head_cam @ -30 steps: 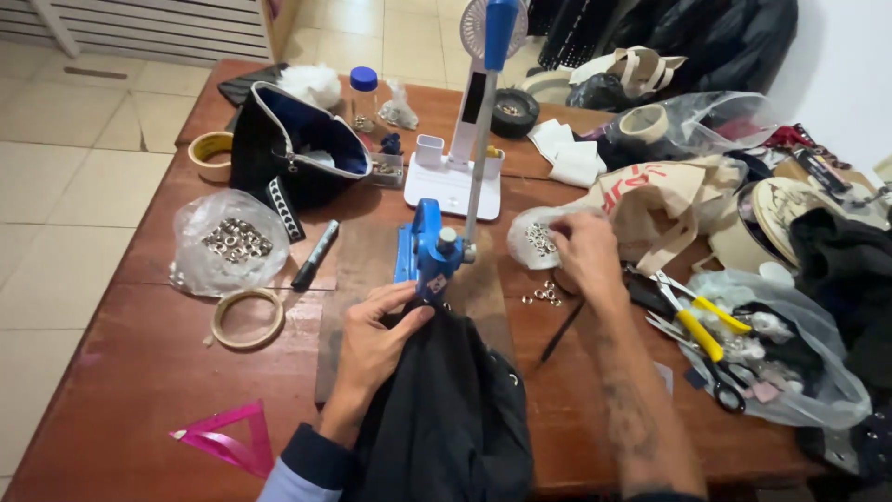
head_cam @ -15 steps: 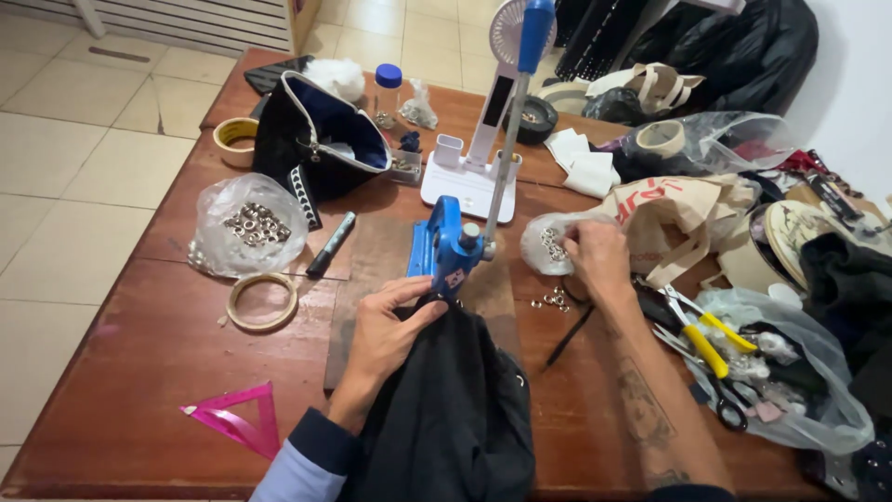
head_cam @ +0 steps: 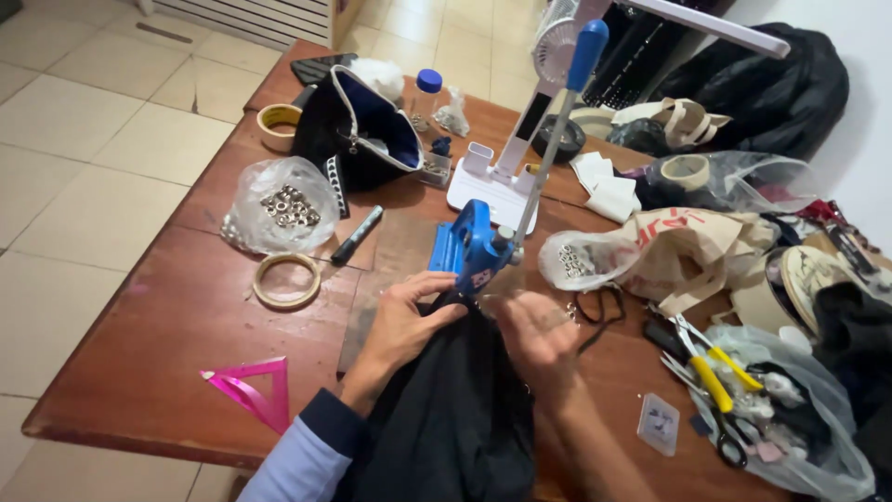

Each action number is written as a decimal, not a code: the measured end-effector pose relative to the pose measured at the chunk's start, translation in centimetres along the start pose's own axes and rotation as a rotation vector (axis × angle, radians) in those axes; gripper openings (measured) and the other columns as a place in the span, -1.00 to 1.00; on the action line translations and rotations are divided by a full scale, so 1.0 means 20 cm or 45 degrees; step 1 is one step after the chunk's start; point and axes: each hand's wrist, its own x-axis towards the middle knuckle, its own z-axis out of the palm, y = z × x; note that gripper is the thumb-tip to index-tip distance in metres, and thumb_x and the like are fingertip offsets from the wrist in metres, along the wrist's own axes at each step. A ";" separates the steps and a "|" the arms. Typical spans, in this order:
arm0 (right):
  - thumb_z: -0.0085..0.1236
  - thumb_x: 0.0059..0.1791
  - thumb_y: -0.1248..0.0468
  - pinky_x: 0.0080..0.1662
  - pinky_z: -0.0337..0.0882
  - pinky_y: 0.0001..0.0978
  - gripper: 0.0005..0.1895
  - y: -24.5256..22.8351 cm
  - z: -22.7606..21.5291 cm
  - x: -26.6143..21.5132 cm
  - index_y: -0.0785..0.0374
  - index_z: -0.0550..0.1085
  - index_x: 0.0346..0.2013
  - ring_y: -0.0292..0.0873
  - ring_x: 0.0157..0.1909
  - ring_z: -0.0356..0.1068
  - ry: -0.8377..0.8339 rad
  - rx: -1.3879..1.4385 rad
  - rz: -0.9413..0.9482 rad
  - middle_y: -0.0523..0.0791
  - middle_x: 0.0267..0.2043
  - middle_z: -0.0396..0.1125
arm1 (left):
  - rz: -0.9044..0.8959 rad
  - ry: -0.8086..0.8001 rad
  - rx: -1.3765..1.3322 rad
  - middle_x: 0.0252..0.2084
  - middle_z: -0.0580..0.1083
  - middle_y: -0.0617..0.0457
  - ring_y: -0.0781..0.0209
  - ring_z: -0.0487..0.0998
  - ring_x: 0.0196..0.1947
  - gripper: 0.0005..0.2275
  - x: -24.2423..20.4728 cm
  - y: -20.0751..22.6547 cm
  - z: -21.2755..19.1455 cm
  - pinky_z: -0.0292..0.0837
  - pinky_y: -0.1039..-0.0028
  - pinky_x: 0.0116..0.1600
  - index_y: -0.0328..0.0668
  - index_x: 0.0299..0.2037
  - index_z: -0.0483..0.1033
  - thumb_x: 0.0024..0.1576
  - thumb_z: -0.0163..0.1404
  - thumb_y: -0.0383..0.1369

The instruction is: Installing metal grommets into black fabric using a manual hand-press machine.

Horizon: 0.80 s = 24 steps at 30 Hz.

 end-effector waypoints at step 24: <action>0.53 -0.21 0.43 -0.08 0.56 -0.27 -0.81 -0.12 0.09 0.13 0.40 0.69 -0.35 -0.20 -0.20 0.52 -0.274 1.154 1.439 0.00 -0.30 0.52 | 0.025 -0.024 -0.014 -0.06 0.70 0.05 0.05 0.68 0.02 -0.72 0.00 -0.01 0.01 0.50 0.29 0.16 -0.02 -0.10 0.75 -0.04 0.38 -0.34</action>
